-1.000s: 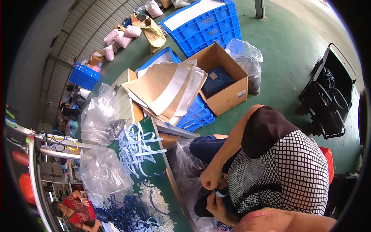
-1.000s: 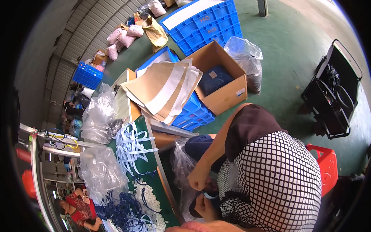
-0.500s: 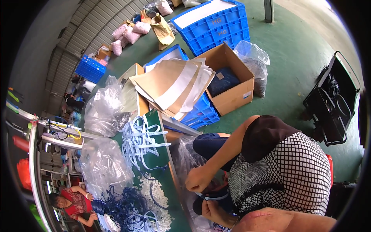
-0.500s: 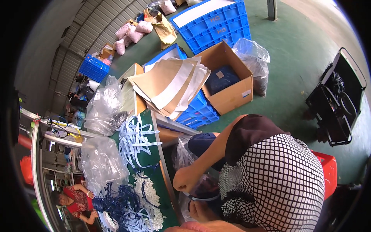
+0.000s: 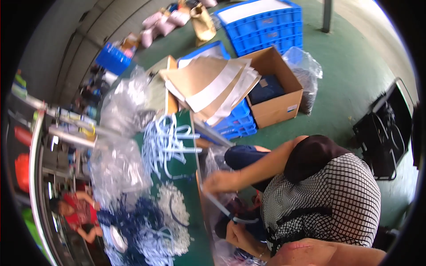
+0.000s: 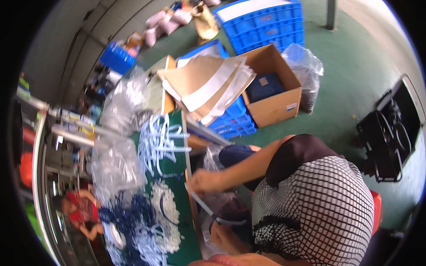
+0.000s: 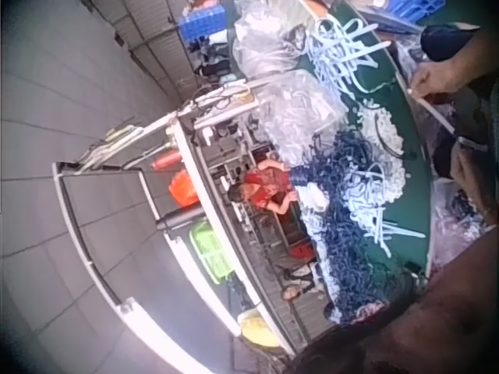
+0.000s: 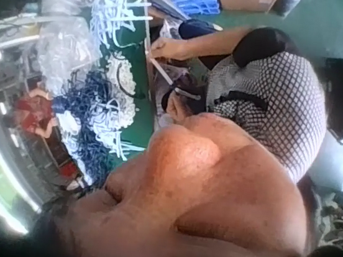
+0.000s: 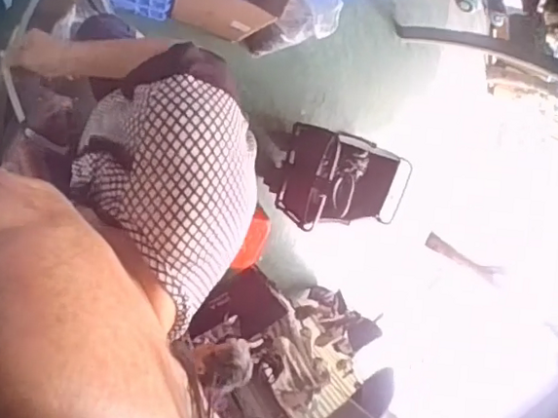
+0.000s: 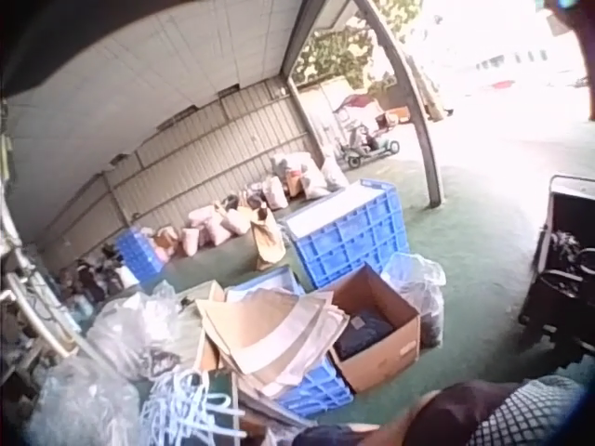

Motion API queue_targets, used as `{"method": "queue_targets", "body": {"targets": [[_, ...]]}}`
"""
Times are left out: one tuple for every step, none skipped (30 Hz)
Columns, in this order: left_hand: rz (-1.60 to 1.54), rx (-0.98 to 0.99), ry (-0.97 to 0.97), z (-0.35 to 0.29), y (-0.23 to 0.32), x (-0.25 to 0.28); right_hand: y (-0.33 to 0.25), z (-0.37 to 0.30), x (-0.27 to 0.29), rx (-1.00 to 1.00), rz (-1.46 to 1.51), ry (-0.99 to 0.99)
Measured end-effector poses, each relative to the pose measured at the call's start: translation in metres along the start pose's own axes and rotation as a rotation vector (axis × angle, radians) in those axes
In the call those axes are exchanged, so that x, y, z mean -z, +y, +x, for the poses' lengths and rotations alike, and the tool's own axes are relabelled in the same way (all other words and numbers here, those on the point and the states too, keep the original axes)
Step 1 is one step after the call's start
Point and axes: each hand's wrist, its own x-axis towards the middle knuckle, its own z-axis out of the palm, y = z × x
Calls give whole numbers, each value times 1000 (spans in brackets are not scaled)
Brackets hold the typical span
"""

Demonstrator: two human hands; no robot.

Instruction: The person assembles small blue and white plastic components by hand, fitting them together.

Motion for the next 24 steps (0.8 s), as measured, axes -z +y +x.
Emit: {"method": "queue_targets", "body": {"targets": [[65, -19, -28, -1, 9, 0, -21, 5, 2, -16, 151, 130], [63, 25, -10, -3, 15, -2, -41, 8, 5, -110, 226, 188], [64, 70, 20, -2, 19, -2, -36, 17, 7, -94, 440, 243], [74, 85, -51, 1, 21, 2, -41, 18, 13, -77, 500, 177], [80, 101, -111, 3, 21, 6, -47, 20, 17, -156, 803, 213], [96, 54, -131, 2, 23, 5, -40, 31, 36, -29, 753, 189], [115, 10, -159, 3, 24, 4, -34, 38, 57, 38, 604, 238], [122, 32, -155, 3, 16, 14, -33, 33, 46, -36, 639, 83], [110, 45, -179, 6, 8, 19, -43, 29, 37, -89, 658, -53], [145, -2, -146, 8, 5, 19, -43, 24, 23, -149, 678, -90], [183, -49, -117, 10, 2, 20, -43, 14, 6, -216, 320, -212], [188, -30, -65, 11, 1, 21, -43, 6, -6, -249, -44, -337], [214, -24, -40, 11, 0, 21, -42, 0, -28, -387, -227, -372], [236, -27, -36, 13, -2, 22, -24, -6, -31, -130, -344, -475], [237, -20, -21, 14, -4, 23, -8, -10, -35, 135, -451, -564], [257, -6, -34, 15, -5, 25, 0, -11, -33, 130, -446, -576], [280, 10, -46, 14, -6, 27, 3, -11, -34, 129, -534, -558], [264, 26, -59, 14, -5, 26, 6, -10, -35, 130, -623, -538], [264, 31, -50, 14, -4, 26, 10, -6, -35, 126, -619, -547], [256, 11, -68, 15, -2, 24, 14, 2, -33, 215, -759, -456], [250, -10, -91, 16, 0, 22, 18, 10, -29, 305, -897, -358], [212, -4, -85, 17, 1, 21, 25, 17, -25, 403, -934, -282], [213, -7, -79, 17, -1, 22, 29, 21, -25, 407, -933, -286], [128, 79, -65, 15, -7, 24, 32, 23, -25, 461, -952, -244]]}}
